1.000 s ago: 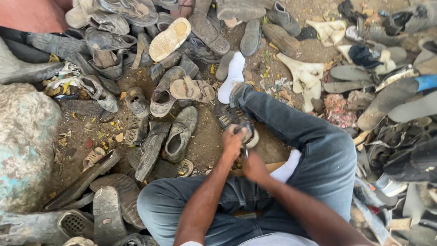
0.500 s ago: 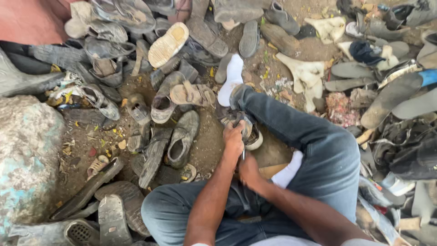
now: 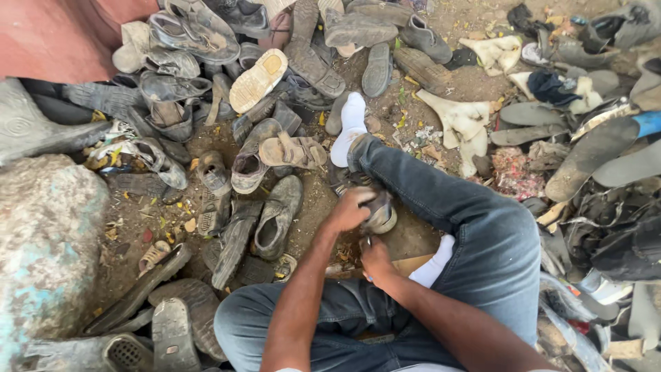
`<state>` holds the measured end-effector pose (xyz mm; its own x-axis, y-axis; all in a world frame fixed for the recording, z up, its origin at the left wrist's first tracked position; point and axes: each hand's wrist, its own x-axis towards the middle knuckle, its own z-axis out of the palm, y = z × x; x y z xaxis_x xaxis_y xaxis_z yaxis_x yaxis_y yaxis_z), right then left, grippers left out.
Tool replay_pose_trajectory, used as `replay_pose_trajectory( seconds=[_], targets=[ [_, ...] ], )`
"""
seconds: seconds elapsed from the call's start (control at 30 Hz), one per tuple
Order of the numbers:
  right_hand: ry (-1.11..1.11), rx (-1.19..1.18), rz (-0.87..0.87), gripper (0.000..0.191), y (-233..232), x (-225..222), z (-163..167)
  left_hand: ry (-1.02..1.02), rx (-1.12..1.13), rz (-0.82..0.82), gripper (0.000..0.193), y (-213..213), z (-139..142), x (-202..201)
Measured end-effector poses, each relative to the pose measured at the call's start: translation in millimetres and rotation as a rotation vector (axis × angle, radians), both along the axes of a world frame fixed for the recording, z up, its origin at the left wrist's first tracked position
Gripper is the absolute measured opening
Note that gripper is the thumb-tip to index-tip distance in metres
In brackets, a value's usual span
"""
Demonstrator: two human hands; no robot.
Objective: The person sits on the ground and uses a knife to cut apart several discarded shoes, separating soles and uppers. The person handles multiple shoes one at a time, cutting and prying them apart, then discards the pieces nearby.
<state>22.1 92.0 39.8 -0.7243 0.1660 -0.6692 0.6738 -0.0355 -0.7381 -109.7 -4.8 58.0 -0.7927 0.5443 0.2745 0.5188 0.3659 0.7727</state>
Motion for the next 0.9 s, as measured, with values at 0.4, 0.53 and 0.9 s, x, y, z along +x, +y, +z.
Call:
replay_pose_trajectory(
  seconds=[0.4,0.53,0.9],
  targets=[
    [-0.078,-0.103,0.091,0.016,39.3,32.4,7.1,0.378,-0.831,-0.185,0.017,-29.5,32.5,30.7],
    [-0.110,-0.031,0.241,0.027,60.2,51.0,34.6,0.539,-0.648,-0.193,0.020,-37.7,29.0,40.1],
    [0.139,0.324,0.768,0.037,68.6,-37.1,58.2,-0.314,-0.153,0.629,0.028,-16.5,5.6,54.6]
  ],
)
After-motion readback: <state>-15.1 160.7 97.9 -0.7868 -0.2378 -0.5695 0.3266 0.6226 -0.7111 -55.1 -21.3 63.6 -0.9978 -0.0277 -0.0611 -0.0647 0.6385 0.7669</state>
